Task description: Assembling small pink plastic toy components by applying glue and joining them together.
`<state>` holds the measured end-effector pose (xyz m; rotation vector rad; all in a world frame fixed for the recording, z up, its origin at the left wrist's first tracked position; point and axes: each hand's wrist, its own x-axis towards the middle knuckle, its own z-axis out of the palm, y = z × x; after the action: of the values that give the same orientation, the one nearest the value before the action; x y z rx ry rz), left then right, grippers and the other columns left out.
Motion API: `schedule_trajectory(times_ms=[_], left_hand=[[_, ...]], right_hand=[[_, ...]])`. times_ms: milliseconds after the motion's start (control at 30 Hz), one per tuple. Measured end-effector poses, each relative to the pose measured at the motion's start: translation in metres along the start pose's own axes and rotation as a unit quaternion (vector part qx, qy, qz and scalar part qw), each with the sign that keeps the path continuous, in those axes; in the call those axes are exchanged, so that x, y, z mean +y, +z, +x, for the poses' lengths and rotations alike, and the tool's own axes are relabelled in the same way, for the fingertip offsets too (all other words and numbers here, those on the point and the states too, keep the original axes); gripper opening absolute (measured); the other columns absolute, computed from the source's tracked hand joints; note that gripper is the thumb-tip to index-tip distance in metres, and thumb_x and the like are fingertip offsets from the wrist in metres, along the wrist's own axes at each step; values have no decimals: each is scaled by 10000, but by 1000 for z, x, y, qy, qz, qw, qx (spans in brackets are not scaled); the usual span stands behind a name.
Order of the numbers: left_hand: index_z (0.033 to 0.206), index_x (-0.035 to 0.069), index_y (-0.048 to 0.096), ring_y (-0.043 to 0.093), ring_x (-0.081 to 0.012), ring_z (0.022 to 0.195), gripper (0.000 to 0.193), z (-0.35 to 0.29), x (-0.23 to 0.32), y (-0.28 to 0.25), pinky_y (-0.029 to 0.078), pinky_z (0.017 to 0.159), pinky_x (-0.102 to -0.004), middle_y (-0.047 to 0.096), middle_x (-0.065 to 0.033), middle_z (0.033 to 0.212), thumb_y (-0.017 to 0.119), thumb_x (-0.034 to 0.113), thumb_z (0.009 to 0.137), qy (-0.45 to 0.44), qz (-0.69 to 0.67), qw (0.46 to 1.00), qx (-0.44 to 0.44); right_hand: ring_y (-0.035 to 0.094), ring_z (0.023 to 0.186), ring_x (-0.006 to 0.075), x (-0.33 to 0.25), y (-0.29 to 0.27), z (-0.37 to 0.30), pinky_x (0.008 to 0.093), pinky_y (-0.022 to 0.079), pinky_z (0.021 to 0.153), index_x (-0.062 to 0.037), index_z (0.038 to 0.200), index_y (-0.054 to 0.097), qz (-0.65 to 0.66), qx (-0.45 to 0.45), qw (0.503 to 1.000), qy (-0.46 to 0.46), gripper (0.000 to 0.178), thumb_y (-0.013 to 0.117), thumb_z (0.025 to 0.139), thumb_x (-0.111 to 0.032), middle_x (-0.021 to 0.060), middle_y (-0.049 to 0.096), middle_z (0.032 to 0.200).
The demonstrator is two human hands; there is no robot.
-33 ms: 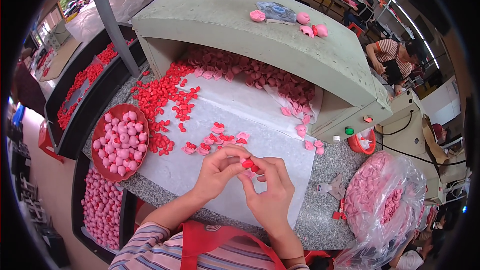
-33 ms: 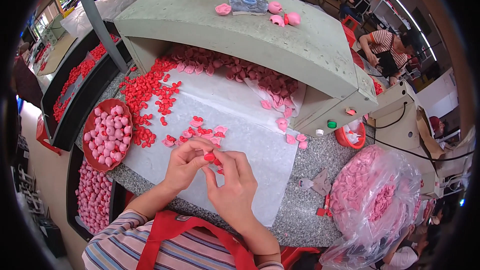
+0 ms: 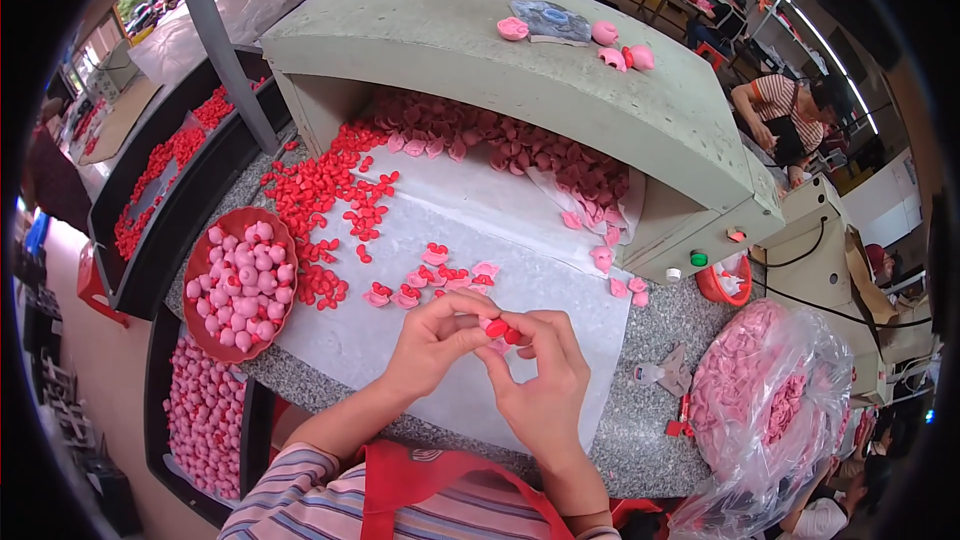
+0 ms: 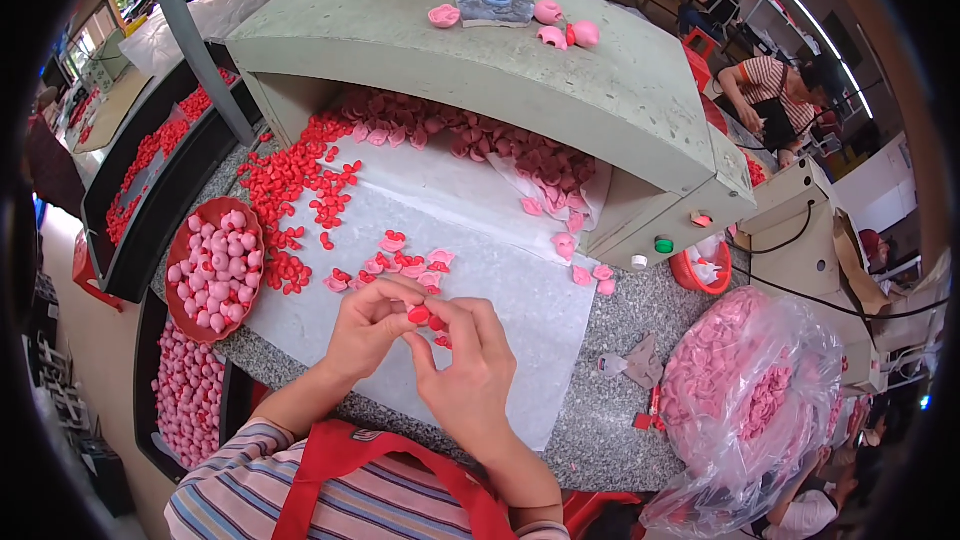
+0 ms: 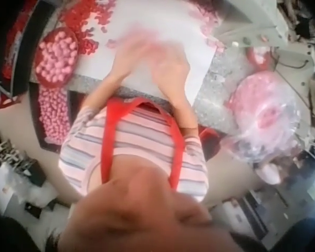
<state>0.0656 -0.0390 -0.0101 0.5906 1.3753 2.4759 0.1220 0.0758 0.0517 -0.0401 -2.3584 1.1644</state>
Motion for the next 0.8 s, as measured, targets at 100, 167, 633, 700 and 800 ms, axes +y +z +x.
schedule_trajectory(times_ms=[100, 167, 633, 700, 800], left_hand=[[997, -10, 565, 557, -167, 880, 216, 3, 10, -2, 484, 759, -278, 532, -90, 963, 574, -45, 785, -113, -89, 989, -23], [939, -14, 591, 553, -168, 879, 188, 1, 12, 1, 484, 759, -277, 525, -84, 938, 588, -68, 759, -118, -67, 990, -26], [930, -30, 602, 583, -197, 883, 169, 2, 0, -18, 503, 771, -303, 528, -87, 949, 591, -59, 764, -137, -67, 987, -41], [935, -31, 600, 583, -198, 889, 170, 0, 1, -18, 502, 774, -303, 528, -88, 950, 591, -56, 767, -158, -85, 983, -29], [931, -33, 593, 578, -190, 883, 162, 2, -5, -19, 503, 769, -297, 517, -85, 947, 583, -60, 771, -121, -37, 992, -27]], right_hand=[[555, 696, 205, 4, -3, 6, 292, 462, 564, -24, 848, 567, -48, -20, 998, -20, 304, 737, 596, -36, 83, 541, 829], [538, 692, 220, 11, -1, 6, 309, 439, 557, -34, 770, 549, -101, -1, 993, -64, 268, 725, 568, -16, 71, 534, 786], [524, 644, 206, 30, 11, 8, 285, 418, 538, -48, 672, 532, -62, -17, 993, -95, 232, 726, 546, -28, 53, 510, 668], [521, 639, 205, 29, 12, 8, 284, 416, 536, -48, 664, 532, -101, 3, 989, -111, 231, 730, 544, -35, 52, 507, 659], [507, 617, 204, 37, 16, 10, 292, 409, 522, -47, 644, 532, -88, -9, 989, -122, 232, 735, 531, -42, 48, 501, 648]])
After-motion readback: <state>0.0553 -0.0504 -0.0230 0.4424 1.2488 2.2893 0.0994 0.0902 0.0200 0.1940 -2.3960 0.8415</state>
